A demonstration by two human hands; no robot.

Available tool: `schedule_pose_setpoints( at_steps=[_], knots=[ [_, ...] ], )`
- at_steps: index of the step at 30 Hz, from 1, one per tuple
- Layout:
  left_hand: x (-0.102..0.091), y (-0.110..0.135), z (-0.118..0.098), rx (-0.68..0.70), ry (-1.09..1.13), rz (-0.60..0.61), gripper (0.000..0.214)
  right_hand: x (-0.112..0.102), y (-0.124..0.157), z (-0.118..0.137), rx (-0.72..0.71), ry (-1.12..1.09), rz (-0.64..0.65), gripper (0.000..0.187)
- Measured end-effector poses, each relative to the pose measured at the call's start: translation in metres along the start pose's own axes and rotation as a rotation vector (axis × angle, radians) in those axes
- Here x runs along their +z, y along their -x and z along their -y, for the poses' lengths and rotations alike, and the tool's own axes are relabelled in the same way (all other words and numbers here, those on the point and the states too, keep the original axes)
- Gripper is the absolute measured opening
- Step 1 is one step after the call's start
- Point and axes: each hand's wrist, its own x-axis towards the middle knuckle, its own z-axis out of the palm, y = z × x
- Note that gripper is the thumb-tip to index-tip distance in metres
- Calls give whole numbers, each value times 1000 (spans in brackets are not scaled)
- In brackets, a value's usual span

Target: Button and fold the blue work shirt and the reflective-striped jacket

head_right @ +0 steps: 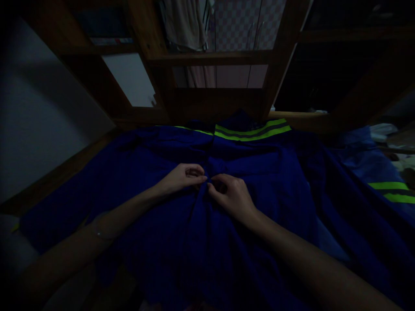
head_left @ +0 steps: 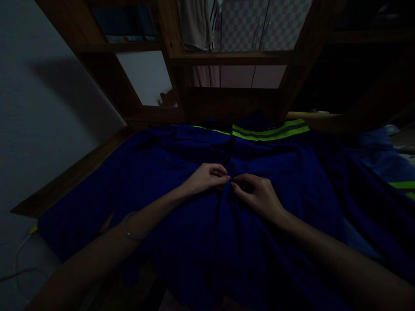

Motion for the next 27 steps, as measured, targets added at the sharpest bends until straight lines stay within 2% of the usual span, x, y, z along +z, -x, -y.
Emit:
schedule_pose_setpoints(
  at_steps=[10,15,27],
  knots=[
    [1,3,-5,-48,-11,52,34,0,0,0,-23,-13,2,19],
    [2,4,-6,-27,-42,27,33,0,0,-1,-31,-27,-3,20],
    [-1,5,-4,-24,-65,77,35,-1,1,-2,-26,-48,17,28]
  ],
)
